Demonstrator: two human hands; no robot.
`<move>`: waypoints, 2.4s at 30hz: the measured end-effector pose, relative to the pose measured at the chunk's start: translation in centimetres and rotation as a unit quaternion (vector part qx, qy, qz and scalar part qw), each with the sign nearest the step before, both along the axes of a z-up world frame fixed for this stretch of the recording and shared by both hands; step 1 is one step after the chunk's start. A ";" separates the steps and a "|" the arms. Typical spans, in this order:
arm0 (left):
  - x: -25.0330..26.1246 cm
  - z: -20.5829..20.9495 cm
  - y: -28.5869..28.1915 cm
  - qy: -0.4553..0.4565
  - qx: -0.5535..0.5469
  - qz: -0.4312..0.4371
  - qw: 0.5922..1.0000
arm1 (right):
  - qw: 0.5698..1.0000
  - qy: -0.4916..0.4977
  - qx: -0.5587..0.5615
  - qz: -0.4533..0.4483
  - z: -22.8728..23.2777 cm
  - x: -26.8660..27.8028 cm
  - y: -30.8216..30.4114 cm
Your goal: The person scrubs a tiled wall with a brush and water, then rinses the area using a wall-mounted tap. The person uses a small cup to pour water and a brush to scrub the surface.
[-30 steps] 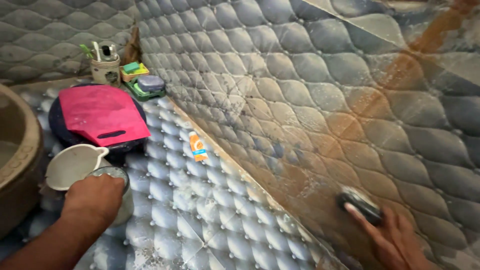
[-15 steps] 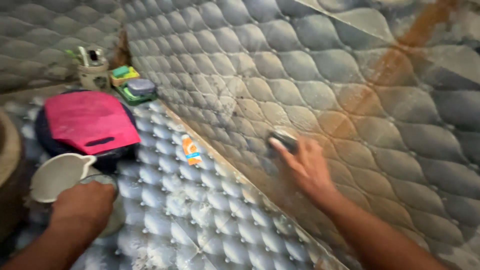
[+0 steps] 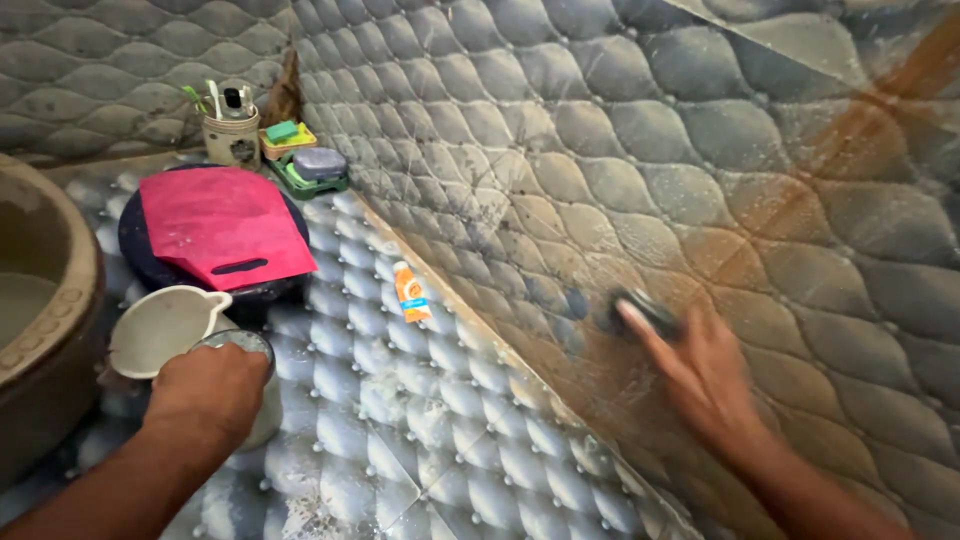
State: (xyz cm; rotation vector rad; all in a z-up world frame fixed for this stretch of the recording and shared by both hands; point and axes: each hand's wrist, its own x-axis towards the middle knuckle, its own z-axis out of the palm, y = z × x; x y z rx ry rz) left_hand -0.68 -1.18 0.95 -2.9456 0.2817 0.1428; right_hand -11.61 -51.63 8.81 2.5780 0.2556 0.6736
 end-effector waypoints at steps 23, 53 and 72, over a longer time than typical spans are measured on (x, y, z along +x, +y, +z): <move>-0.6 0.6 -0.4 0.002 0.004 0.006 1.000 | 0.998 -0.047 0.005 0.049 0.9 3.5 2.4; -0.1 -1.5 -0.4 -0.046 -0.008 0.010 0.999 | 0.984 -0.087 0.047 0.151 4.4 2.2 3.8; 0.1 -1.3 -0.5 -0.037 -0.017 0.012 0.999 | 0.995 -0.095 0.006 0.036 3.8 4.9 4.6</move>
